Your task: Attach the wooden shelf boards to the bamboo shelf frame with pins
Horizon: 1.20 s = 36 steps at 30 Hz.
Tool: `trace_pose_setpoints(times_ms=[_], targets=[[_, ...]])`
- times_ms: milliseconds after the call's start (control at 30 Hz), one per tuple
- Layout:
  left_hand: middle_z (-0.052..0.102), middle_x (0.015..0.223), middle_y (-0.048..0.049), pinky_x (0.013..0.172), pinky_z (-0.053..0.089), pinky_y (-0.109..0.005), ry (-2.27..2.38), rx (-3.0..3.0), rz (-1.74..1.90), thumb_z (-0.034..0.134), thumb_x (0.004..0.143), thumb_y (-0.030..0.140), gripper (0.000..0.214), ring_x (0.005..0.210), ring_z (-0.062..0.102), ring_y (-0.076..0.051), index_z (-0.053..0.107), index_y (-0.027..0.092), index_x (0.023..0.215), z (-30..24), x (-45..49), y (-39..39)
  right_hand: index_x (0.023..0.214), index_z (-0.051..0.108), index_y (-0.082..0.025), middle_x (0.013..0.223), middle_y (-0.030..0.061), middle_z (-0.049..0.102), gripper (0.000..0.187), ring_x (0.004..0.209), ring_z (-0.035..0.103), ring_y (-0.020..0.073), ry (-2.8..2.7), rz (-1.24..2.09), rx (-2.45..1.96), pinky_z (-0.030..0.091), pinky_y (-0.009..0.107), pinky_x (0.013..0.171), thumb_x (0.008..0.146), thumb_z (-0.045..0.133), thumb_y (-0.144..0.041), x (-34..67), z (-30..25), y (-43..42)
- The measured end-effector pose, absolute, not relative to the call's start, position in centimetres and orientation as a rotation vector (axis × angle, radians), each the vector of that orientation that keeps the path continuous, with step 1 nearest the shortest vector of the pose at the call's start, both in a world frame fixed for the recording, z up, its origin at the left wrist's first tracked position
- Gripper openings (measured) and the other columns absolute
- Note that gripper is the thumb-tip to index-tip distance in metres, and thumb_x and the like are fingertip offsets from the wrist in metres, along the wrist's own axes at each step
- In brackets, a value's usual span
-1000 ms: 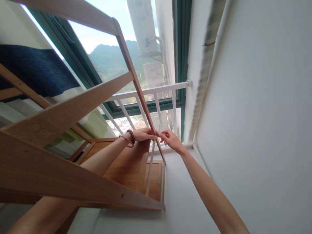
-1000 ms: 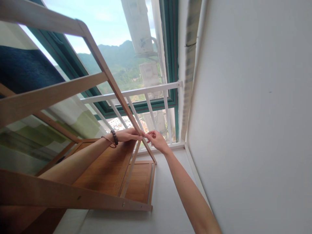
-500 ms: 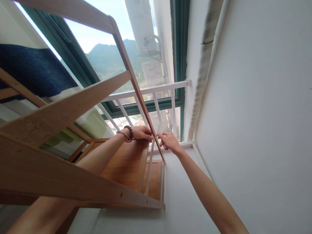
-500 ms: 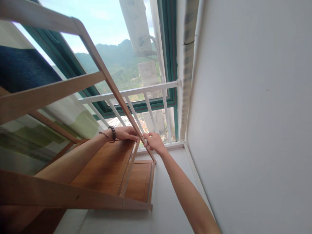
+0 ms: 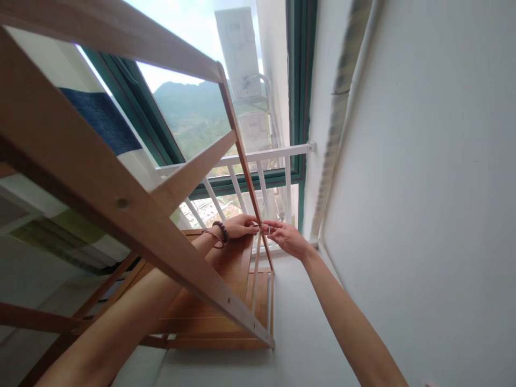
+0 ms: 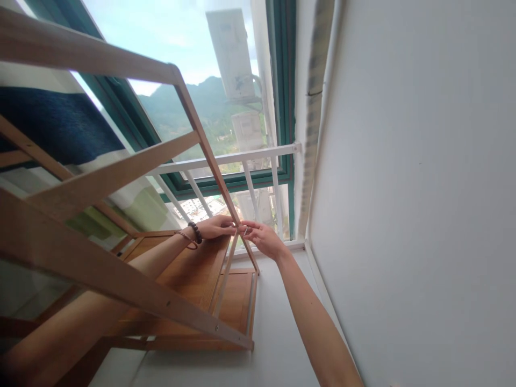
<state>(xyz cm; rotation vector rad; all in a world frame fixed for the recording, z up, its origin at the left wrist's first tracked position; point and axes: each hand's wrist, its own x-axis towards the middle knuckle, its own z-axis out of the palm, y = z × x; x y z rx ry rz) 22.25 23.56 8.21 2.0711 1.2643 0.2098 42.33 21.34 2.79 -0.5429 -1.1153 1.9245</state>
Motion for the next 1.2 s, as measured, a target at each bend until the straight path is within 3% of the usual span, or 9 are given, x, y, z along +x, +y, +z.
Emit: trace_pose_setpoints(times_ms=[100,233,433,533,667,800,967,1067,1200], targets=[[0.064,0.077,-0.0027,0.066,0.039,-0.024,1.249,2.1,0.238,0.053,0.072,0.052,0.049,0.071,0.054,-0.015,0.06,0.014,0.101,8.0,22.2,23.6,0.104,0.061,-0.018,0.099,0.0047,0.066,0.035,0.096,0.059,0.015,-1.227,1.89,-0.518,0.044,0.027,0.084,0.07,0.062,-0.02,42.6,2.9,21.2],[0.064,0.076,-0.0019,0.065,0.038,-0.023,1.237,2.136,0.253,0.054,0.071,0.051,0.045,0.071,0.053,-0.015,0.063,0.015,0.095,8.1,22.2,23.8,0.104,0.063,-0.014,0.092,0.0073,0.067,0.037,0.086,0.062,0.0166,-1.333,1.761,-0.569,0.045,0.03,0.078,0.072,0.063,-0.032,42.3,2.7,21.6],[0.057,0.065,-0.0006,0.058,0.035,-0.023,1.315,2.154,0.203,0.049,0.073,0.052,0.042,0.061,0.047,-0.012,0.061,0.012,0.076,8.2,22.5,23.5,0.106,0.062,-0.02,0.098,0.0045,0.067,0.043,0.097,0.058,0.0159,-1.155,1.863,-0.429,0.035,0.035,0.095,0.064,0.067,-0.019,42.4,1.9,21.0],[0.057,0.066,-0.0014,0.06,0.035,-0.024,1.295,2.171,0.206,0.049,0.073,0.052,0.043,0.062,0.047,-0.013,0.061,0.011,0.076,8.3,22.6,23.3,0.107,0.062,-0.021,0.099,0.0042,0.066,0.045,0.099,0.057,0.0167,-1.154,1.857,-0.421,0.035,0.035,0.095,0.062,0.068,-0.018,42.4,1.7,20.9],[0.058,0.069,-0.0022,0.062,0.036,-0.024,1.247,2.182,0.208,0.049,0.073,0.05,0.041,0.065,0.048,-0.014,0.062,0.011,0.08,8.3,22.5,23.4,0.107,0.062,-0.018,0.089,0.0052,0.067,0.04,0.084,0.061,0.0152,-1.315,1.709,-0.557,0.043,0.033,0.083,0.07,0.065,-0.032,42.0,1.8,21.4],[0.056,0.067,-0.0024,0.06,0.035,-0.025,1.253,2.191,0.212,0.048,0.074,0.047,0.04,0.063,0.046,-0.013,0.062,0.01,0.079,8.1,22.5,23.5,0.095,0.068,-0.014,0.067,0.0027,0.064,0.039,0.06,0.057,0.0112,-1.51,1.441,-0.743,0.046,0.026,0.061,0.075,0.056,-0.044,41.6,2.2,21.9],[0.054,0.067,-0.0019,0.057,0.033,-0.024,1.25,2.205,0.238,0.046,0.076,0.046,0.039,0.061,0.044,-0.012,0.062,0.011,0.084,7.9,22.7,23.3,0.083,0.071,-0.014,0.057,0.0001,0.058,0.03,0.048,0.05,0.0069,-1.553,1.191,-1.062,0.043,0.021,0.054,0.078,0.053,-0.038,41.1,3.2,22.5],[0.054,0.068,-0.0015,0.058,0.033,-0.024,1.249,2.225,0.238,0.046,0.076,0.044,0.037,0.061,0.044,-0.012,0.062,0.012,0.085,8.0,22.9,23.1,0.097,0.066,-0.012,0.053,-0.0021,0.055,0.027,0.049,0.053,0.0086,-1.437,1.315,-1.053,0.045,0.022,0.052,0.075,0.059,-0.027,40.9,3.7,23.1],[0.051,0.062,-0.0003,0.055,0.032,-0.023,1.32,2.242,0.253,0.046,0.075,0.044,0.035,0.058,0.042,-0.011,0.061,0.012,0.075,8.3,23.2,22.6,0.117,0.052,-0.012,0.054,-0.0035,0.054,0.049,0.053,0.06,0.0127,-1.254,1.484,-0.928,0.046,0.022,0.046,0.071,0.065,-0.021,40.7,3.4,23.4]])
